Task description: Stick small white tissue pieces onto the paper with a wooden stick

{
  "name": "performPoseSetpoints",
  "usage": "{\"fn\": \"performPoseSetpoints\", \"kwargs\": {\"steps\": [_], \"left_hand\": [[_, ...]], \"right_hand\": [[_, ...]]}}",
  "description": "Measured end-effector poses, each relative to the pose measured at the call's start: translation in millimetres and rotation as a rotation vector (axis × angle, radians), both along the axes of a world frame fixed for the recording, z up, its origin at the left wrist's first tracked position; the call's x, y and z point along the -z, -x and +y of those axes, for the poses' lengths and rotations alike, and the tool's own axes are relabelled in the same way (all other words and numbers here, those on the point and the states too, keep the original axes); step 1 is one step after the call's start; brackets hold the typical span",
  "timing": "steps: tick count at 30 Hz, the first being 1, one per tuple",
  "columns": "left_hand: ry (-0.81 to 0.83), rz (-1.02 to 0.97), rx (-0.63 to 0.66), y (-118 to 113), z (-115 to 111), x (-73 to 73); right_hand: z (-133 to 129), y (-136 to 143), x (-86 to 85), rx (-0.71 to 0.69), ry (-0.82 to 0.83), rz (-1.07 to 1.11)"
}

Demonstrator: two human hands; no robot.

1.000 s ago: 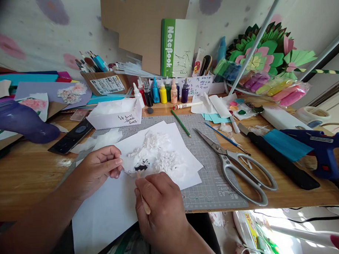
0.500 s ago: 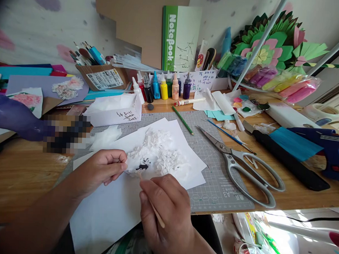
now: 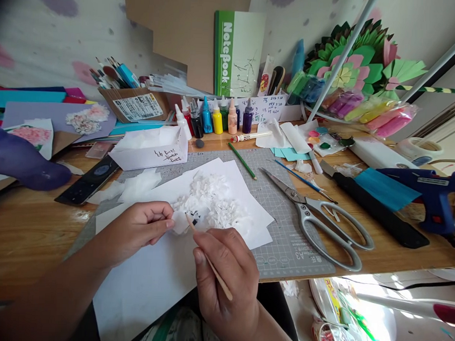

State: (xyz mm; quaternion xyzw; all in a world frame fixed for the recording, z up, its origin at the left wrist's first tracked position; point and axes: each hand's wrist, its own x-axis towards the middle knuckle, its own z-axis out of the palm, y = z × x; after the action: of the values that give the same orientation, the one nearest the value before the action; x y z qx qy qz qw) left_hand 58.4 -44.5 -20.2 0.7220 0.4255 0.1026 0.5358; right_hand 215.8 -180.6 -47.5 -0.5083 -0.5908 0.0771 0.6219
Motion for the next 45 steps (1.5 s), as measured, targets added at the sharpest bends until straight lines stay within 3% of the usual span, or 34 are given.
{"fn": "performPoseSetpoints", "kwargs": {"steps": [5, 16, 27, 31, 35, 40, 45], "left_hand": [[-0.177, 0.137, -0.021, -3.1, -1.1, 2.9], [-0.255, 0.159, 0.006, -3.0, -3.9, 7.0], [-0.358, 0.099, 0.042, 2.8, -7.8, 10.5], [-0.396, 0.061, 0.080, 5.8, -8.3, 13.3], [-0.388, 0.059, 0.080, 6.1, -8.5, 14.4], [-0.370, -0.001, -0.055, 19.0, -5.6, 13.1], [-0.494, 0.141, -0.362, 61.0, 12.0, 3.0]], "right_hand": [[3.2, -0.2, -4.8, -0.043, 0.018, -0.037], [16.3, 9.3, -3.5, -0.025, 0.104, -0.274], [24.5, 20.3, -1.4, -0.039, 0.089, -0.476], [20.6, 20.6, -0.3, -0.020, 0.064, -0.447], [11.0, 17.1, -1.1, 0.086, 0.037, -0.281], [8.1, 16.1, 0.5, 0.136, 0.119, -0.279], [11.7, 16.5, 2.0, 0.029, 0.085, -0.277]]}}
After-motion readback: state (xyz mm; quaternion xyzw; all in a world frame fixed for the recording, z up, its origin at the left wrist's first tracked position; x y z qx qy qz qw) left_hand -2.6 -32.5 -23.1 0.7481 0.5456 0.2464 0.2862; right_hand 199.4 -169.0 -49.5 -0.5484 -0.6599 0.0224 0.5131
